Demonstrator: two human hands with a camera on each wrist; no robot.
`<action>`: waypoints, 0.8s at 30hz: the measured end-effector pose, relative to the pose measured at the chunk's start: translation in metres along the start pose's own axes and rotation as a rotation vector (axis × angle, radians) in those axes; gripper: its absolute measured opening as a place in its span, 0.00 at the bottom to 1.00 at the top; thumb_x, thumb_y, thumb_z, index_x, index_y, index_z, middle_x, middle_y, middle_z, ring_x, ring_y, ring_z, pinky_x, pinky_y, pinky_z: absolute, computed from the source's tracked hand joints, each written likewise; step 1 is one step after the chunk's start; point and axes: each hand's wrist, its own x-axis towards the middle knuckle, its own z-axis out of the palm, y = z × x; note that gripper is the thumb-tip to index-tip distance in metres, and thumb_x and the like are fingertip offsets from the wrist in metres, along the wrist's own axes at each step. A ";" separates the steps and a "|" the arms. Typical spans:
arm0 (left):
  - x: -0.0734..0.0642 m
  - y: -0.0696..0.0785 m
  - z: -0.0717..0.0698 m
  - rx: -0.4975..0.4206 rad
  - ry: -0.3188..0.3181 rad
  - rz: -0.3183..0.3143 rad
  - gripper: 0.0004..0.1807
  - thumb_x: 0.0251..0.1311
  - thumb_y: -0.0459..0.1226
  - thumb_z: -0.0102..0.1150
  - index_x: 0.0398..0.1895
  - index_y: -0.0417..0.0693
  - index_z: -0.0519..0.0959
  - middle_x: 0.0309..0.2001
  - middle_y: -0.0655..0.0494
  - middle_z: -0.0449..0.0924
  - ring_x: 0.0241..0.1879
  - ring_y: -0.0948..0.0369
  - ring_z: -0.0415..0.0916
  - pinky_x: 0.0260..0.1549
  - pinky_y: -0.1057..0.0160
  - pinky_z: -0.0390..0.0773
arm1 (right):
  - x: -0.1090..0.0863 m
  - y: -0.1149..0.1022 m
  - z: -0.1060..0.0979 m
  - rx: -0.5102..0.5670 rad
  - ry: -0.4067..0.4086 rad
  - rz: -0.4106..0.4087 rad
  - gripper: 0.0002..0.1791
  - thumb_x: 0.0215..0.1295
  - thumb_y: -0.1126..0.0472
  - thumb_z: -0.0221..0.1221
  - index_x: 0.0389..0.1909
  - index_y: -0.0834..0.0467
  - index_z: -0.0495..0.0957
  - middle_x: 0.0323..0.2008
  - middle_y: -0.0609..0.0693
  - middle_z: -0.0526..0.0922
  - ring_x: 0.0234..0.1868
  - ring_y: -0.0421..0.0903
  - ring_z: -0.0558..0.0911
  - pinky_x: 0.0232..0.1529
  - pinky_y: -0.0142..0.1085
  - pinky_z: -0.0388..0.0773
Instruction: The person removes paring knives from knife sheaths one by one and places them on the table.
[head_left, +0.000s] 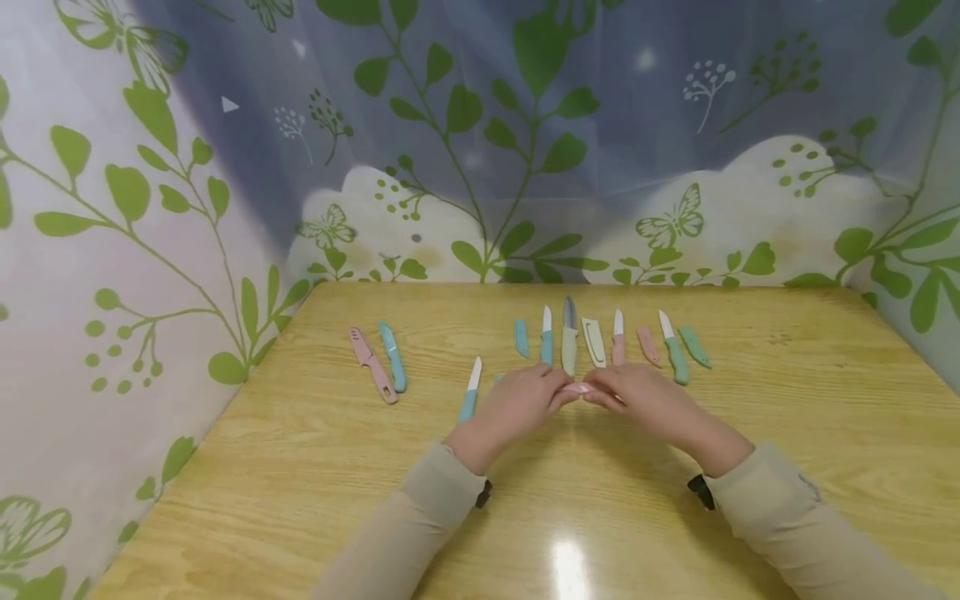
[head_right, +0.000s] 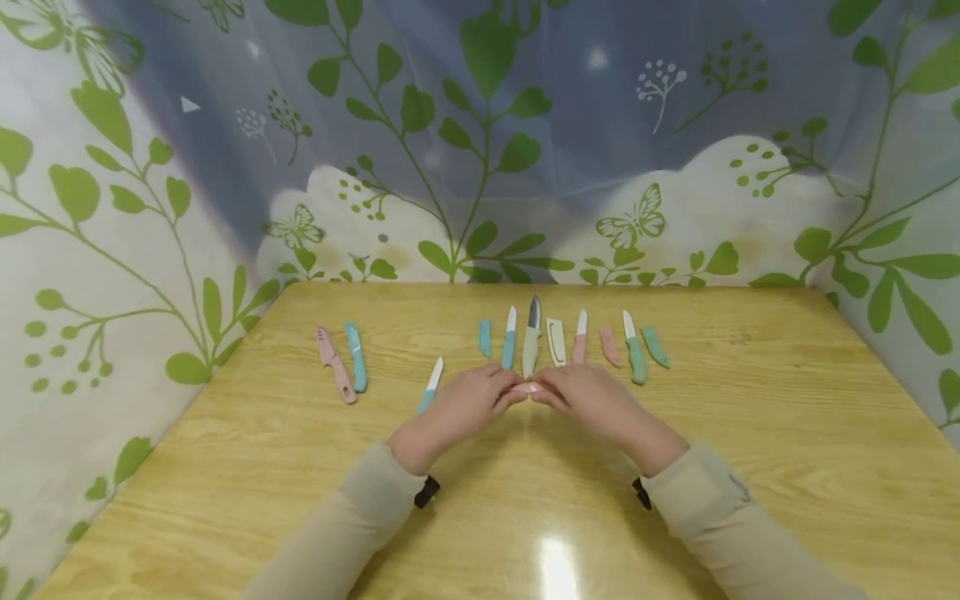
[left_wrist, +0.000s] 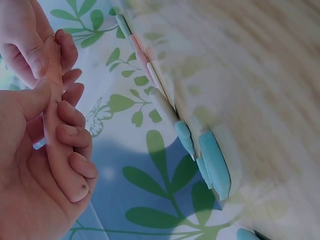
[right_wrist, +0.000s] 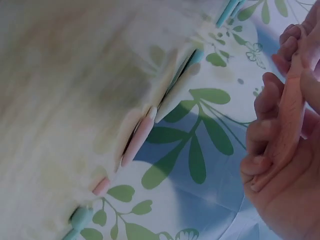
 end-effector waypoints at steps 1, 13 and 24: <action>0.000 0.000 0.000 -0.001 -0.003 -0.003 0.22 0.73 0.52 0.40 0.53 0.51 0.79 0.44 0.57 0.81 0.43 0.60 0.80 0.45 0.63 0.79 | 0.000 -0.001 0.000 0.018 -0.007 0.025 0.12 0.72 0.54 0.54 0.45 0.56 0.80 0.35 0.46 0.85 0.33 0.37 0.80 0.39 0.39 0.78; -0.001 0.000 0.001 -0.057 0.000 -0.015 0.21 0.73 0.51 0.42 0.51 0.49 0.80 0.43 0.55 0.81 0.43 0.59 0.80 0.46 0.62 0.79 | -0.001 -0.003 -0.002 0.105 -0.045 0.140 0.18 0.73 0.48 0.51 0.49 0.54 0.81 0.43 0.49 0.86 0.41 0.46 0.84 0.43 0.45 0.79; -0.001 -0.001 -0.004 -0.045 -0.032 -0.016 0.20 0.72 0.50 0.44 0.55 0.51 0.78 0.46 0.55 0.81 0.46 0.58 0.79 0.48 0.60 0.78 | -0.003 -0.002 -0.007 0.150 -0.081 0.136 0.17 0.73 0.51 0.52 0.51 0.56 0.81 0.45 0.51 0.85 0.43 0.46 0.83 0.46 0.47 0.77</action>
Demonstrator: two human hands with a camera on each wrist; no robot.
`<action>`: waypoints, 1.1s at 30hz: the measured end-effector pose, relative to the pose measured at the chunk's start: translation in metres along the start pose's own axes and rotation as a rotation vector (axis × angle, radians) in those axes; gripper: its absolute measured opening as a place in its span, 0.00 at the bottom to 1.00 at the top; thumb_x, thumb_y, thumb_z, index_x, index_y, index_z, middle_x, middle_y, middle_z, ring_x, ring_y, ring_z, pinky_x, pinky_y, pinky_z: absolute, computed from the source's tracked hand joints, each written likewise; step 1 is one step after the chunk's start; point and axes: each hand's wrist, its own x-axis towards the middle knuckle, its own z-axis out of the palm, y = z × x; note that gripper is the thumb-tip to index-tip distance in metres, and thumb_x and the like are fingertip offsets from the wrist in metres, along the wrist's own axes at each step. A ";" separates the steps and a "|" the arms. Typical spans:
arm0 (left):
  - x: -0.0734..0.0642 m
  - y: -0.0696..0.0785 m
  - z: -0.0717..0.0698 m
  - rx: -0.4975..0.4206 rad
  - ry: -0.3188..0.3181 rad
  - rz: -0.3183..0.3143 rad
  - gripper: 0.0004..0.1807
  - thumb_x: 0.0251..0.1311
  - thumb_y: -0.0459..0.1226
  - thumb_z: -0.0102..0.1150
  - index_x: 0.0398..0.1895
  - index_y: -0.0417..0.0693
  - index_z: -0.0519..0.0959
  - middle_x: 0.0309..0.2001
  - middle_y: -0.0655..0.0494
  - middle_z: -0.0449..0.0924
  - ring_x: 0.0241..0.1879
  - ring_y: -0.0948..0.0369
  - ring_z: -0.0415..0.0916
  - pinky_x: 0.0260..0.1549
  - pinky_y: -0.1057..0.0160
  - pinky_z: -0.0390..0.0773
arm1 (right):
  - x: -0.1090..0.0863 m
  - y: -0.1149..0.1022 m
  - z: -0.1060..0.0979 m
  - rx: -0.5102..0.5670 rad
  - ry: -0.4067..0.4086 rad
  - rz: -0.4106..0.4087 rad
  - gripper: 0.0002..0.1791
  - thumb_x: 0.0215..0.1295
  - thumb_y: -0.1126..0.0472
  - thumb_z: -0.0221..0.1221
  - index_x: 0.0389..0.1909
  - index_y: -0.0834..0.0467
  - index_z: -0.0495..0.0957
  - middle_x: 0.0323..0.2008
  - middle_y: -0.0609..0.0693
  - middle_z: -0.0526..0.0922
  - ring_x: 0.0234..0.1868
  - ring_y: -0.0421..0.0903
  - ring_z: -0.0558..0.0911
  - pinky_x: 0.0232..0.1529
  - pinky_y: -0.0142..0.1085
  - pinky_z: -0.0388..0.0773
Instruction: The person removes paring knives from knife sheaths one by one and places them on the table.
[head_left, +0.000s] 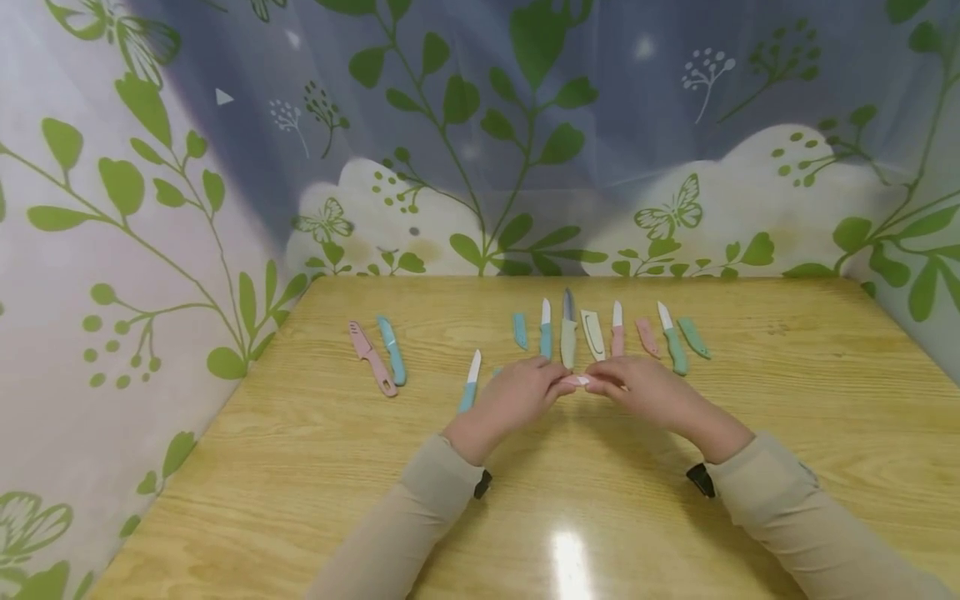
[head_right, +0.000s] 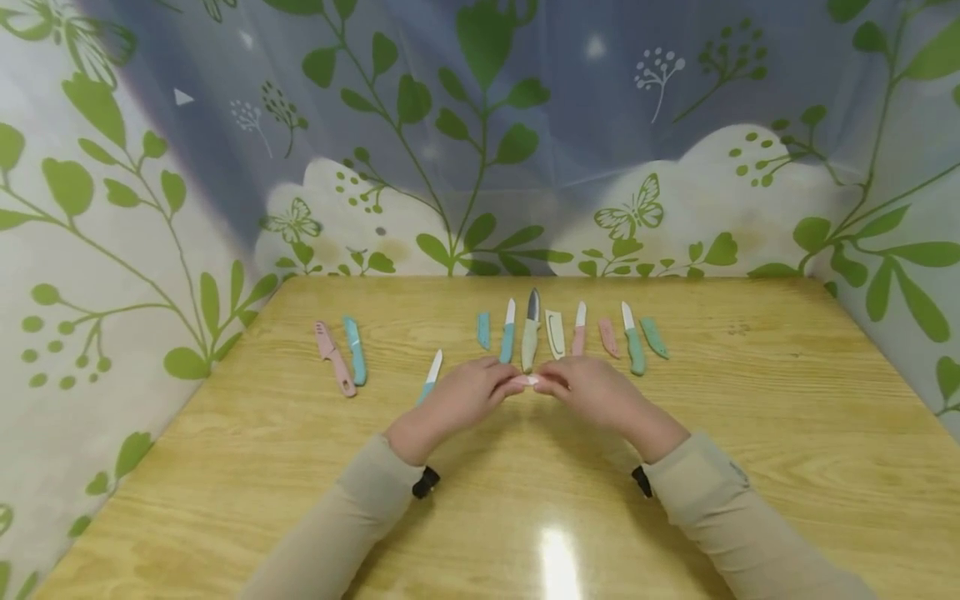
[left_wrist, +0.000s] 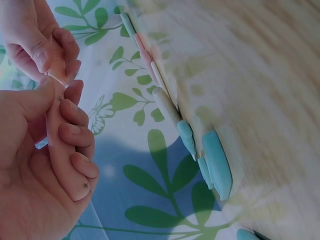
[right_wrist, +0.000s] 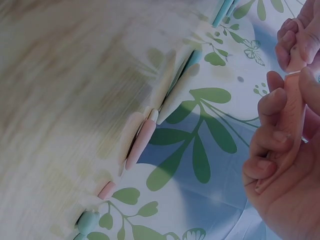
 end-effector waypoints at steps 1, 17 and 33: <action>0.000 0.000 0.000 0.003 -0.002 -0.001 0.20 0.72 0.50 0.43 0.55 0.51 0.78 0.46 0.55 0.81 0.46 0.58 0.79 0.49 0.60 0.78 | 0.000 0.000 0.000 -0.001 0.000 -0.001 0.17 0.73 0.52 0.52 0.51 0.57 0.81 0.45 0.51 0.85 0.43 0.46 0.83 0.46 0.47 0.77; -0.002 0.002 -0.002 -0.018 -0.010 -0.006 0.20 0.72 0.49 0.45 0.54 0.49 0.79 0.47 0.54 0.81 0.46 0.58 0.79 0.49 0.61 0.78 | -0.001 0.000 0.001 -0.041 -0.002 -0.003 0.18 0.73 0.51 0.52 0.51 0.57 0.81 0.44 0.52 0.85 0.43 0.48 0.84 0.47 0.48 0.78; 0.000 0.002 0.000 -0.002 -0.033 -0.022 0.20 0.72 0.51 0.44 0.54 0.50 0.79 0.47 0.55 0.80 0.46 0.58 0.79 0.49 0.61 0.77 | -0.003 0.000 0.001 -0.011 -0.008 0.026 0.18 0.73 0.50 0.51 0.50 0.57 0.80 0.45 0.52 0.85 0.43 0.48 0.83 0.44 0.47 0.78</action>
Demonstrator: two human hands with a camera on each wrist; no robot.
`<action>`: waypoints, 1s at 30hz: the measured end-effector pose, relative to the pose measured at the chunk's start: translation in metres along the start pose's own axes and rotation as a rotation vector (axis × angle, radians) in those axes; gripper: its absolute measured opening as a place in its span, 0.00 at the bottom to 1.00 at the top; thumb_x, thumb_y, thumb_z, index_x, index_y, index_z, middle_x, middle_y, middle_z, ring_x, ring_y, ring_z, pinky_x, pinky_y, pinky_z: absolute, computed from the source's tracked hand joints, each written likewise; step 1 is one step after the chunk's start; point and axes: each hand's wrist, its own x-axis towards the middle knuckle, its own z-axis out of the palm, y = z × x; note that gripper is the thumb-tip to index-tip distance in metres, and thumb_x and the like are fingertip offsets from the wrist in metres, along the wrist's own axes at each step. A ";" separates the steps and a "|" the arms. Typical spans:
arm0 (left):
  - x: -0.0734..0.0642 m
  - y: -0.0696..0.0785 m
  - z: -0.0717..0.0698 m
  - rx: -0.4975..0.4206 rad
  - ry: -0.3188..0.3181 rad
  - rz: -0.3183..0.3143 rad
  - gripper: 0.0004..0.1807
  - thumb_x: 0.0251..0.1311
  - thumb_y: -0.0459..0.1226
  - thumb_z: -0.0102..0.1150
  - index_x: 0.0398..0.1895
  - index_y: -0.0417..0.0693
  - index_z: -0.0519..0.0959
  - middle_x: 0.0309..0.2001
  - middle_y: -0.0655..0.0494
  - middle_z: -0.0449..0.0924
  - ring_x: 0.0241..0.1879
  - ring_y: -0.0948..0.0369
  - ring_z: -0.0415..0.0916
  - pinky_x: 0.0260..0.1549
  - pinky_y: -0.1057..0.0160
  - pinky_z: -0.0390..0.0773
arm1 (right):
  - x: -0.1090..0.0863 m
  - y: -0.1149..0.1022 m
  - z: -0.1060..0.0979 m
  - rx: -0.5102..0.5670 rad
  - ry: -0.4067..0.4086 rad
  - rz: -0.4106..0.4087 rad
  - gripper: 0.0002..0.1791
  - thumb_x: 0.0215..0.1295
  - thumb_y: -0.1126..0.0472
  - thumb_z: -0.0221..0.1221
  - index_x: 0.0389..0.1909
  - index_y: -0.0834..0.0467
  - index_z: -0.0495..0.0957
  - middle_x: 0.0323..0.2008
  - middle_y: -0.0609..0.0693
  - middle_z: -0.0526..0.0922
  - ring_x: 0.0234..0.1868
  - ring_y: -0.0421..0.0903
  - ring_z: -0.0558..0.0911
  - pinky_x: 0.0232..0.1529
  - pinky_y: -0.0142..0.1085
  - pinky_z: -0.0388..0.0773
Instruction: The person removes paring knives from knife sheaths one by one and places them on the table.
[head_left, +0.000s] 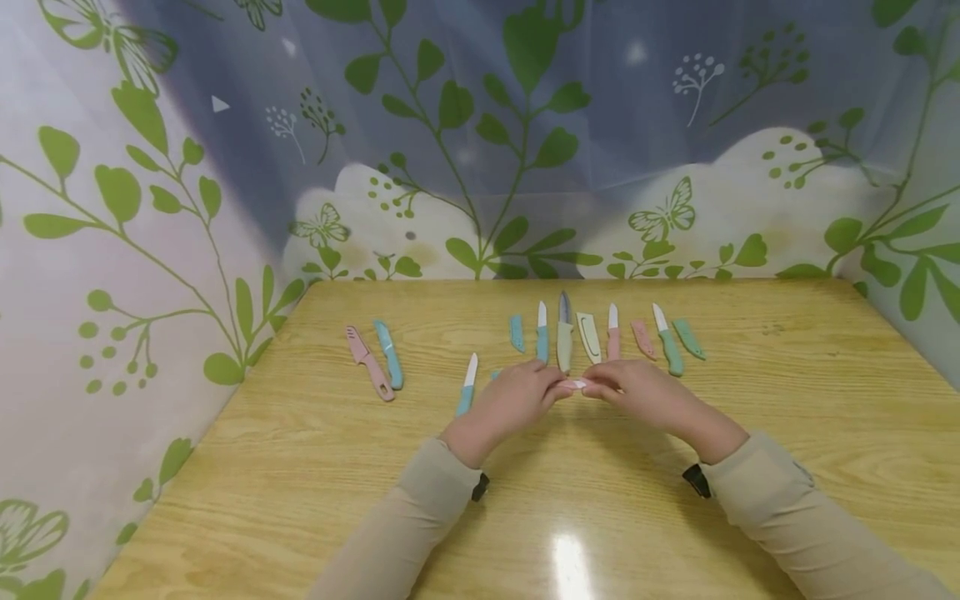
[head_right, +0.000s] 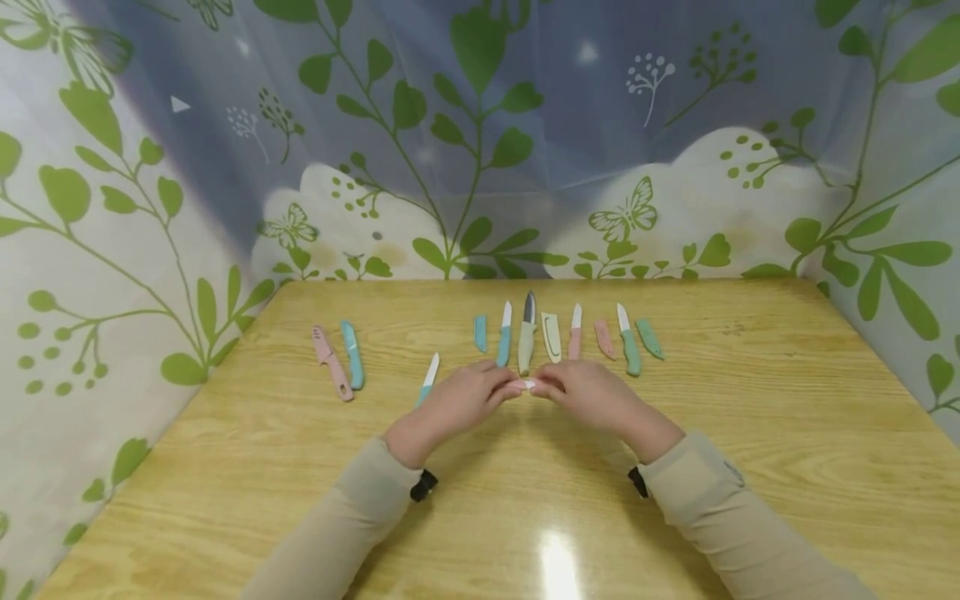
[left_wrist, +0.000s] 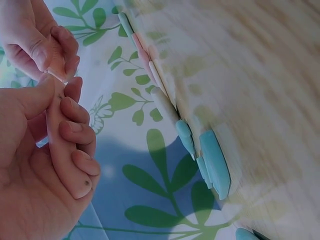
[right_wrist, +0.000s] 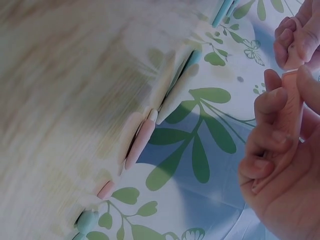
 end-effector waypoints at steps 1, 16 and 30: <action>0.000 0.000 0.000 0.001 0.000 -0.001 0.20 0.72 0.51 0.44 0.54 0.50 0.79 0.47 0.55 0.80 0.46 0.58 0.79 0.49 0.61 0.78 | 0.000 0.000 0.000 0.002 -0.001 -0.001 0.18 0.73 0.50 0.51 0.50 0.57 0.80 0.45 0.52 0.85 0.43 0.48 0.83 0.44 0.46 0.78; -0.001 0.000 -0.001 -0.020 0.008 0.005 0.20 0.72 0.51 0.43 0.52 0.49 0.79 0.44 0.54 0.80 0.43 0.58 0.79 0.46 0.61 0.78 | 0.000 -0.002 0.000 -0.004 0.020 0.001 0.17 0.73 0.50 0.52 0.49 0.57 0.81 0.42 0.50 0.86 0.39 0.44 0.83 0.43 0.45 0.78; 0.000 0.000 0.000 -0.037 0.007 -0.001 0.18 0.72 0.50 0.45 0.49 0.49 0.80 0.42 0.55 0.80 0.42 0.58 0.79 0.45 0.60 0.78 | 0.001 -0.001 -0.001 -0.009 0.010 0.008 0.17 0.73 0.50 0.52 0.49 0.57 0.81 0.41 0.50 0.86 0.37 0.43 0.82 0.40 0.44 0.78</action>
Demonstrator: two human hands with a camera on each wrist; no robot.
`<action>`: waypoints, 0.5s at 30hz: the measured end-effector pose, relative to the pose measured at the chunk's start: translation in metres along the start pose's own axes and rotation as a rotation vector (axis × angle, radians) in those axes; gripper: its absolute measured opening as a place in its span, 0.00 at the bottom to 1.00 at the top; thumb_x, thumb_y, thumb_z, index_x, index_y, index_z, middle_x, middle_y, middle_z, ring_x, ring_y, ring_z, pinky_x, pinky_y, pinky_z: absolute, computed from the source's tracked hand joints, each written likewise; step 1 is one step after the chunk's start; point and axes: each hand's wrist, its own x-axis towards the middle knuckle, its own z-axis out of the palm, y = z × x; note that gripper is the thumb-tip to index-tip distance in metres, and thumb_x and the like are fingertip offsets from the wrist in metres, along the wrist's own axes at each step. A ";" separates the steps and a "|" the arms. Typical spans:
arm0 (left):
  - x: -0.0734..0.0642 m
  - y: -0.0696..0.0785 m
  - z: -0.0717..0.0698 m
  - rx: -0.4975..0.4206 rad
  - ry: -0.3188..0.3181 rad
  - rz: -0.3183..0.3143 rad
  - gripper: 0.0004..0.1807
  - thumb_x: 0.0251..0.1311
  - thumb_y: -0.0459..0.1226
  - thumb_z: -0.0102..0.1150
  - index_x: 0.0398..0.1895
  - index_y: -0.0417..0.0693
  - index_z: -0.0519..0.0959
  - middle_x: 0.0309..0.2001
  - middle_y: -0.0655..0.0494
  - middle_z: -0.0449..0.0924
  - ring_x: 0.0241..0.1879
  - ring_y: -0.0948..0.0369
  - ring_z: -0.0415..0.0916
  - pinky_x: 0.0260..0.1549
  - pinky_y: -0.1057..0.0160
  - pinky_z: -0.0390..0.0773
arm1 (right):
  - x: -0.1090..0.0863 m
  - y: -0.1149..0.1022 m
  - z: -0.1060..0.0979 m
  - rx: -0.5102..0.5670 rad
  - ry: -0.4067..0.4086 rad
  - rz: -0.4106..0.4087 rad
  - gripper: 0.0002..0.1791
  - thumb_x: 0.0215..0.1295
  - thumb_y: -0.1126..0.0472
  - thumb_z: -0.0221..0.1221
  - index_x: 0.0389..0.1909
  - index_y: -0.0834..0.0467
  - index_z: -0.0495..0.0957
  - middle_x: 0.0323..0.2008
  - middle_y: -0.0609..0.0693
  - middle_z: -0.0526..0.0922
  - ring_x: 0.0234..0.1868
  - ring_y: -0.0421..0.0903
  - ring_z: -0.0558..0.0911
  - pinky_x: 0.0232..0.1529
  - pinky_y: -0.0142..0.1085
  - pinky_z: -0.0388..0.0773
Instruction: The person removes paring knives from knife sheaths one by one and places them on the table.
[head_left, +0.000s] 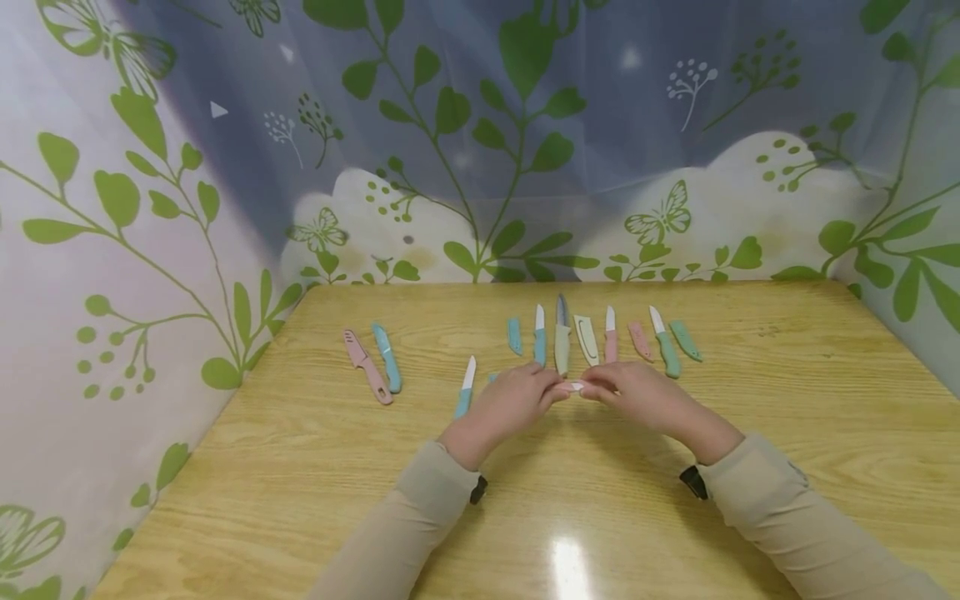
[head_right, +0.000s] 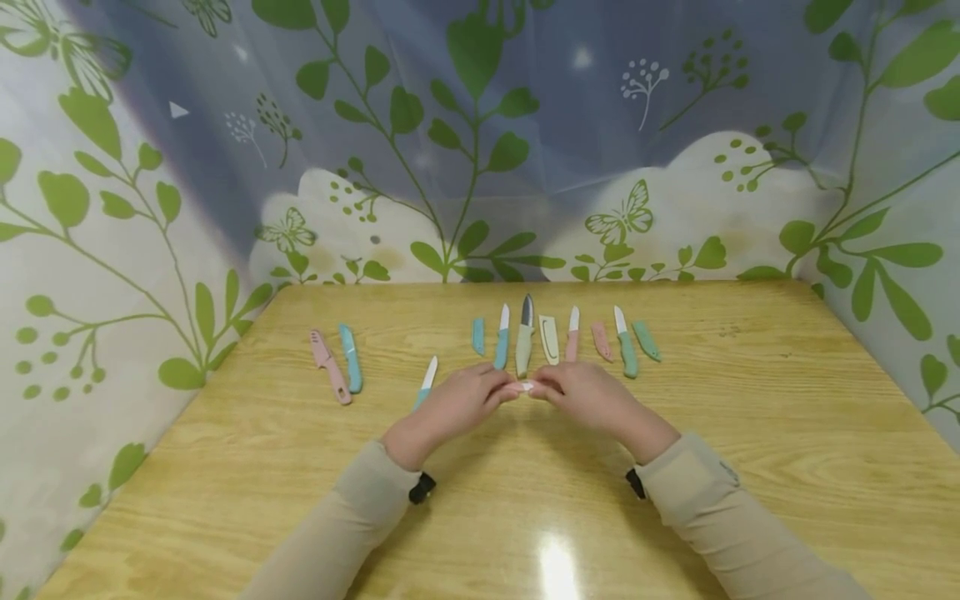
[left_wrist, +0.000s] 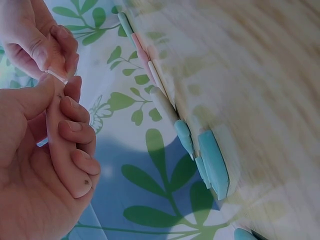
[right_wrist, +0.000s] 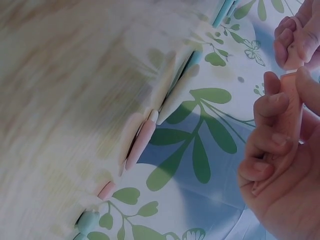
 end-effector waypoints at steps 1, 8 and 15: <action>0.000 0.000 0.000 -0.001 0.000 0.002 0.18 0.72 0.50 0.45 0.48 0.49 0.80 0.42 0.55 0.80 0.42 0.58 0.79 0.45 0.60 0.78 | 0.000 0.000 0.000 -0.001 -0.002 0.002 0.17 0.73 0.50 0.52 0.49 0.57 0.81 0.41 0.50 0.86 0.37 0.43 0.82 0.40 0.44 0.78; 0.000 -0.001 0.001 0.010 0.004 0.008 0.19 0.72 0.50 0.44 0.48 0.50 0.79 0.42 0.55 0.80 0.42 0.59 0.79 0.45 0.61 0.78 | 0.000 0.000 0.000 -0.002 -0.014 0.014 0.17 0.73 0.49 0.51 0.50 0.55 0.81 0.41 0.50 0.85 0.36 0.42 0.81 0.40 0.44 0.78; 0.000 -0.001 0.002 -0.015 -0.003 0.002 0.19 0.73 0.50 0.43 0.47 0.49 0.79 0.40 0.55 0.79 0.40 0.59 0.78 0.43 0.62 0.78 | -0.001 0.000 0.000 0.003 -0.020 0.019 0.17 0.73 0.50 0.51 0.50 0.56 0.81 0.41 0.50 0.85 0.36 0.41 0.81 0.39 0.43 0.78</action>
